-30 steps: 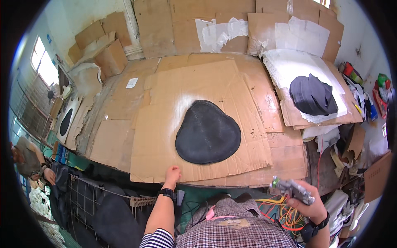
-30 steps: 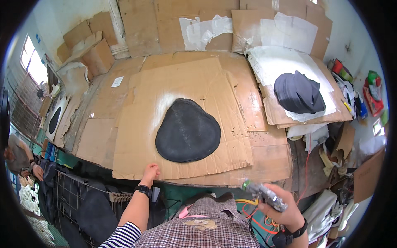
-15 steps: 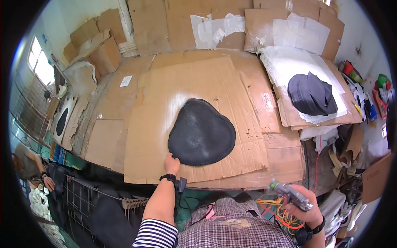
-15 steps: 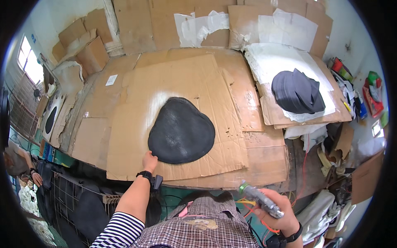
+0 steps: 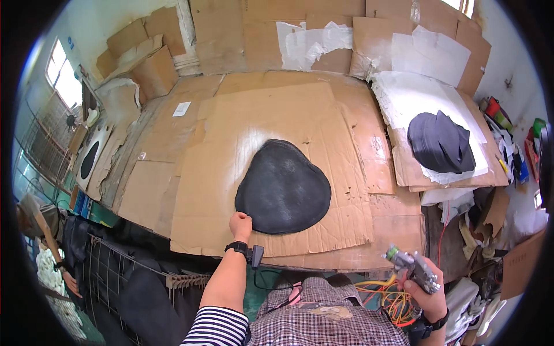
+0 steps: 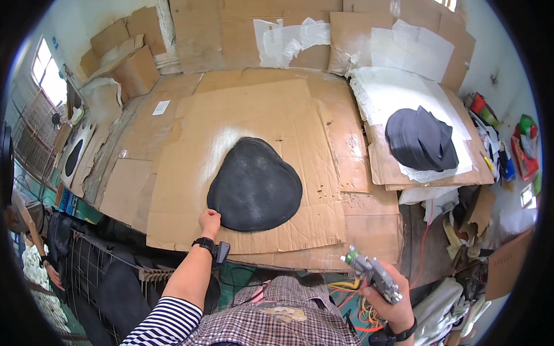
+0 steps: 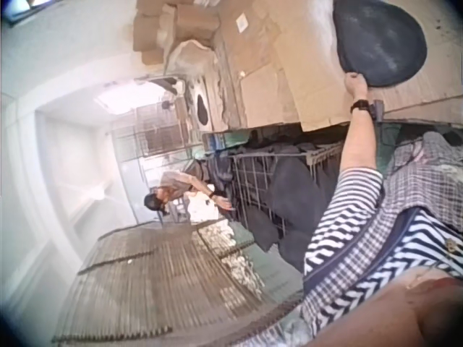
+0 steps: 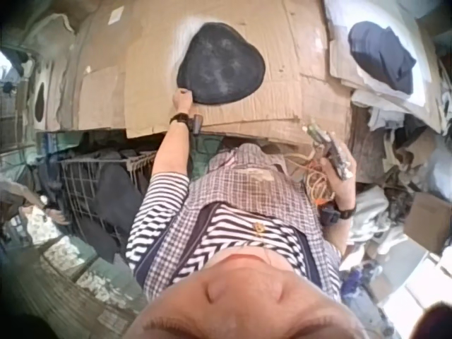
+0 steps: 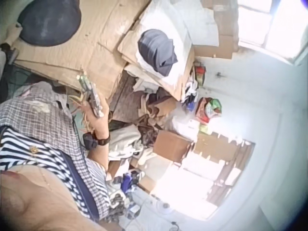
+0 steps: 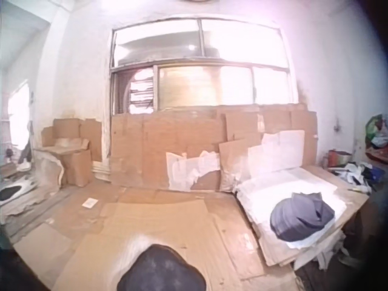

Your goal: The person repeatedly picks up black shoe insoles from a cardboard surface, sprays them with a handheld spray gun, and places them onto a wire rack. The process is repeated continuously throughout the video.

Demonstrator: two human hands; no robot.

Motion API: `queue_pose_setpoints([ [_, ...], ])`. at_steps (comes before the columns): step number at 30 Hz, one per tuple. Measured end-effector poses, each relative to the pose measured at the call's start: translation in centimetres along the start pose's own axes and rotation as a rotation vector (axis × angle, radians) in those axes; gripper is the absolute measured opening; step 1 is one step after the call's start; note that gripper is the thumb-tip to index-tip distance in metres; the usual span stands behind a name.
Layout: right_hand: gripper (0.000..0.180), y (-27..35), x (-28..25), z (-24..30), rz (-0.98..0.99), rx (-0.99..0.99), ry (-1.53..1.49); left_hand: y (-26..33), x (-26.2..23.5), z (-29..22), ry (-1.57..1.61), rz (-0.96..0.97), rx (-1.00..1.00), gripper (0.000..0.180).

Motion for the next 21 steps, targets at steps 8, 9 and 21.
queue_pose_setpoints([
  [8, 0.048, 0.0, 1.5, -1.4, 0.18, 0.065, 0.032, 1.4, 3.5, 3.9, 0.713, 0.176, -0.549, 0.026],
  [9, 0.047, -0.8, 1.8, -0.8, 0.116, 0.017, -0.028, 1.4, 3.8, 4.2, 0.742, 0.174, -0.56, 0.029],
  [21, 0.051, -0.7, -0.4, -1.5, 0.034, 0.03, -0.043, 1.2, 4.5, 0.5, 0.74, 0.331, -0.506, 0.046],
])
Point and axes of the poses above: each hand's wrist, its own y-axis away from the middle knuckle, its own x-axis out of the palm, z = x × y, the point moved 9 cm from there along -y, towards the middle knuckle
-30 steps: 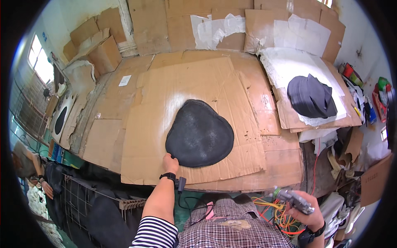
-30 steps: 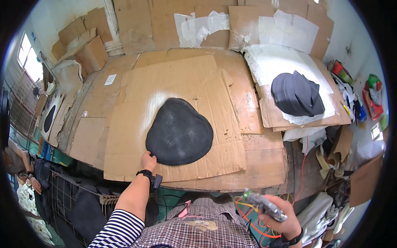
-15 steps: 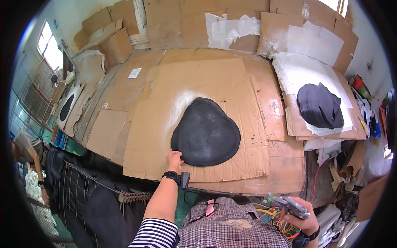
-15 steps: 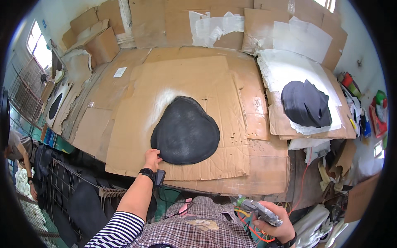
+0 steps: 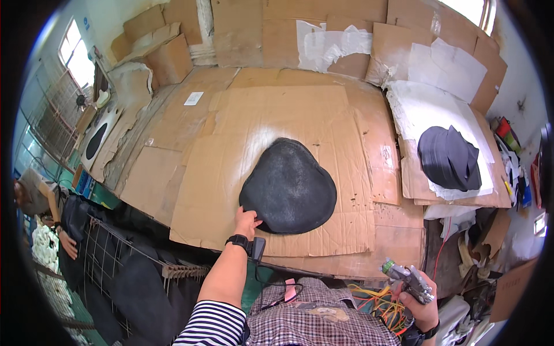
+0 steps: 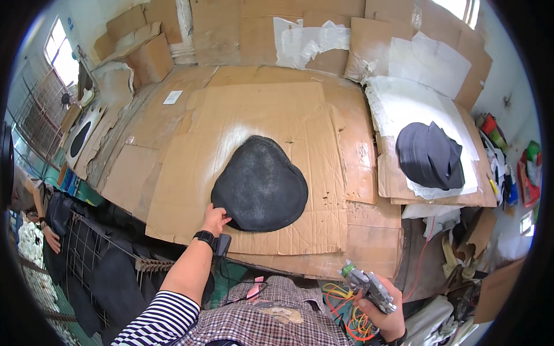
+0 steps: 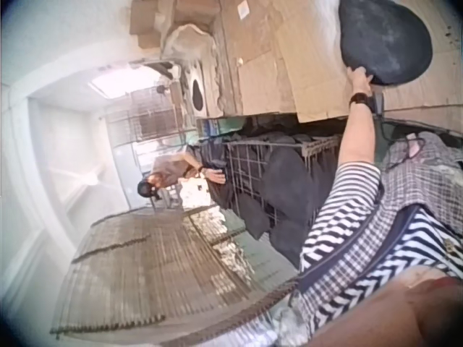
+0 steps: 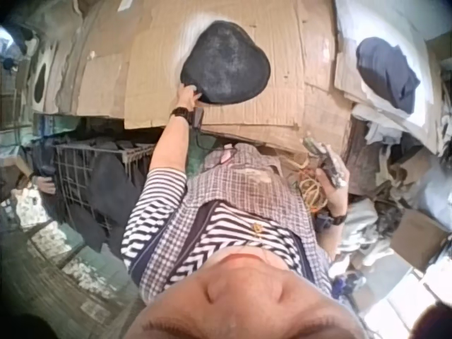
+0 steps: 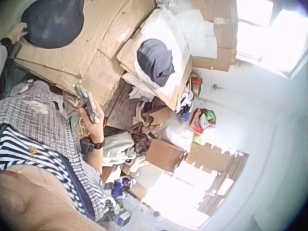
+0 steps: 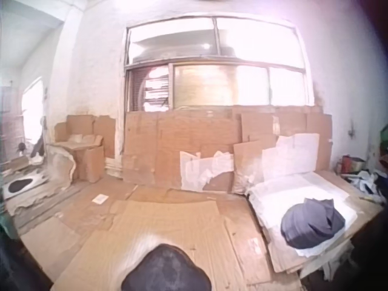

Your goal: The person repeatedly picks up black shoe insoles from a cardboard surface, sprays them with a handheld spray gun, and places them onto a wire rack. The process is repeated continuously throughout the video.

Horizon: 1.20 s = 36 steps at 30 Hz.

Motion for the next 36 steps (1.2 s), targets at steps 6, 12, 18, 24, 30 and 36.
queue_pose_setpoints([
  [6, 0.048, -2.6, 1.1, 0.4, -0.122, -0.097, -0.131, 4.0, 8.5, -10.3, 0.276, 0.315, 0.129, 0.039],
  [12, 0.042, -3.5, 2.0, -2.3, -0.023, 0.002, -0.139, 10.9, 13.6, -24.4, 0.561, 0.571, 0.373, 0.034],
  [18, 0.047, -4.6, 5.1, -3.0, 0.099, 0.02, -0.096, 19.5, 8.4, -31.5, 0.797, 0.594, 0.539, 0.029],
  [24, 0.044, -4.2, 10.4, -2.5, 0.268, 0.071, 0.046, 24.3, -1.5, -32.7, 0.939, 0.472, 0.67, 0.028],
  [30, 0.04, -3.4, 17.7, 0.0, 0.433, 0.129, 0.196, 22.3, -16.4, -32.0, 1.082, 0.178, 0.734, 0.016],
  [36, 0.04, -3.2, 23.2, -0.3, 0.585, 0.061, 0.218, 27.0, -35.7, -37.6, 0.995, -0.146, 1.184, 0.023],
])
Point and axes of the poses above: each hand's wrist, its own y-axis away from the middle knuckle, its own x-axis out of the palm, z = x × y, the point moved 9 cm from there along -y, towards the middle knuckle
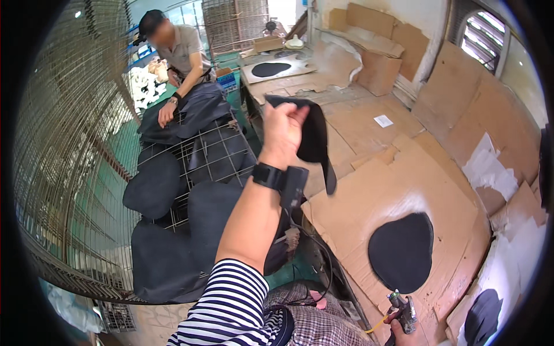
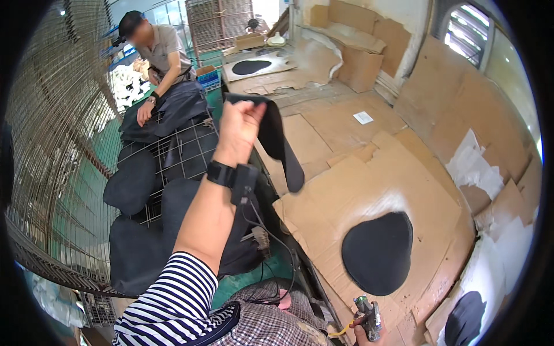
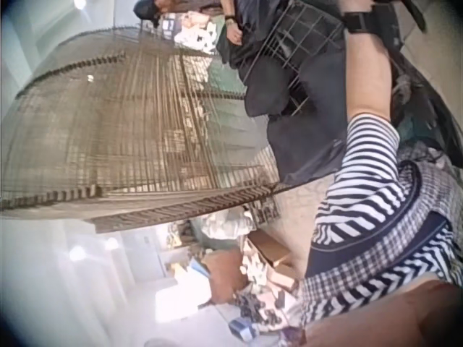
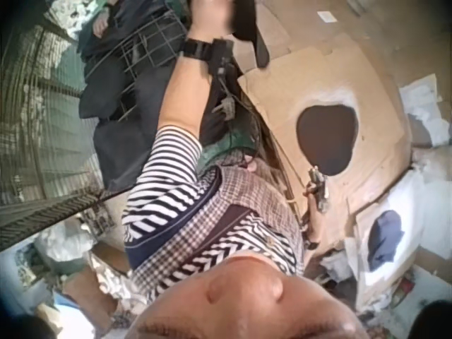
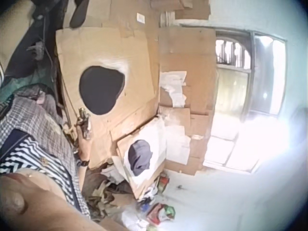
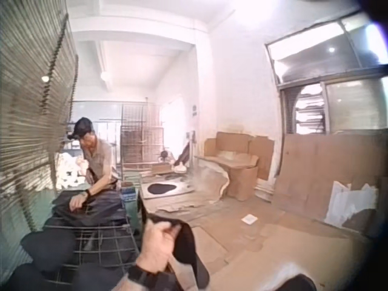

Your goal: The person repeatedly picks up black shoe insoles from a cardboard surface, sprays them with a handheld spray gun, and places them onto a wire rack. The process is repeated continuously throughout the video.

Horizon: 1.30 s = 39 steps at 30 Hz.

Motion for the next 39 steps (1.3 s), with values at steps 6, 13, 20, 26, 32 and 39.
queue_pose_setpoints([
  [6, 0.033, -0.9, 3.3, 1.1, 0.048, 0.033, 0.107, -1.3, -8.7, -9.7, -0.176, -0.302, 0.41, 0.059],
  [13, 0.015, -1.5, 4.4, 0.8, 0.018, 0.058, 0.158, 0.8, -32.1, -0.8, -0.049, -0.9, 0.004, 0.057],
  [20, 0.025, -0.9, 4.8, 0.9, -0.033, 0.164, 0.198, 2.0, -35.1, 2.0, -0.019, -0.904, -0.02, 0.044],
  [26, 0.019, -0.6, 3.3, -1.2, -0.084, 0.088, 0.189, 2.8, -35.0, 3.2, -0.001, -0.911, -0.018, 0.029],
  [32, 0.026, 0.9, 2.9, -2.4, -0.117, 0.452, 0.18, 1.3, -38.2, -0.6, 0.176, -1.008, -0.143, 0.023],
  [39, 0.032, -1.2, 4.6, -2.4, -0.02, 0.086, 0.183, 1.1, -36.3, -8.3, -0.359, -1.038, -0.018, 0.026],
])
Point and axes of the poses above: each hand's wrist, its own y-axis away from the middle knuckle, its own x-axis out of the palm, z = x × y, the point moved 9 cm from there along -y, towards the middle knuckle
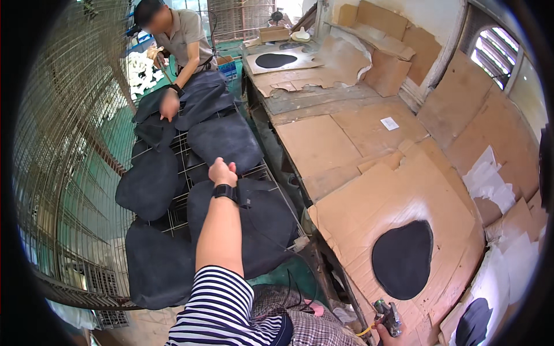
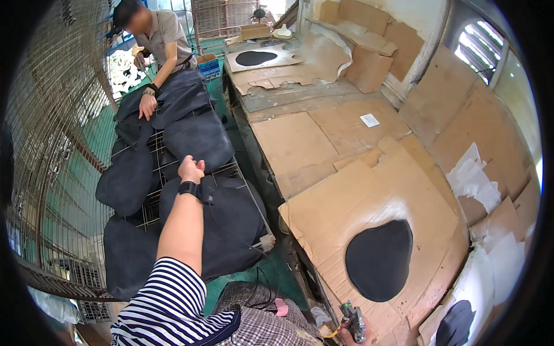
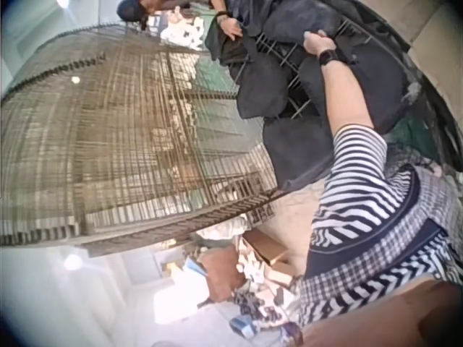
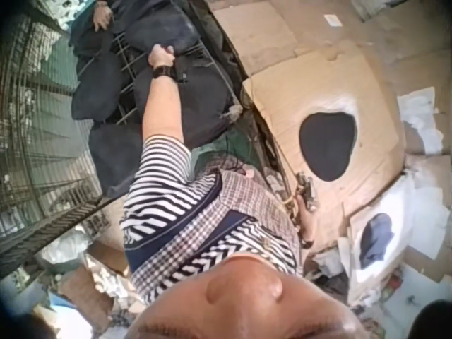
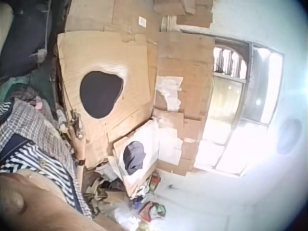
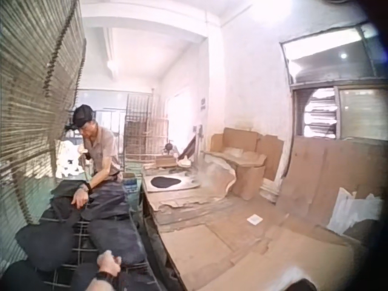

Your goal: The person repeatedly picks up black shoe insoles from a cardboard surface, sprays them with a handheld spray gun, and places them onto a wire rack. The process is repeated continuously throughout the video.

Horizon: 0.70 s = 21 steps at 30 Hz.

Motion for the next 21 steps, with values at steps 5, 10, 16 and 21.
queue_pose_setpoints([
  [5, 0.036, -0.8, 1.7, 0.5, -0.013, 0.168, 0.019, -6.7, -0.5, -5.8, -0.033, 0.032, 0.025, 0.034],
  [10, 0.047, -1.5, 5.4, 3.9, 0.09, 0.097, -0.012, -10.1, 1.2, -6.2, -0.217, 0.217, 0.035, 0.035],
  [16, 0.052, -2.1, 7.5, 5.6, 0.17, 0.166, 0.055, -11.4, 1.0, -5.4, -0.134, 0.161, -0.049, 0.033],
  [21, 0.053, -3.0, 7.4, 5.2, 0.131, 0.131, 0.109, -10.2, -2.6, -6.6, 0.009, 0.059, -0.046, 0.031],
])
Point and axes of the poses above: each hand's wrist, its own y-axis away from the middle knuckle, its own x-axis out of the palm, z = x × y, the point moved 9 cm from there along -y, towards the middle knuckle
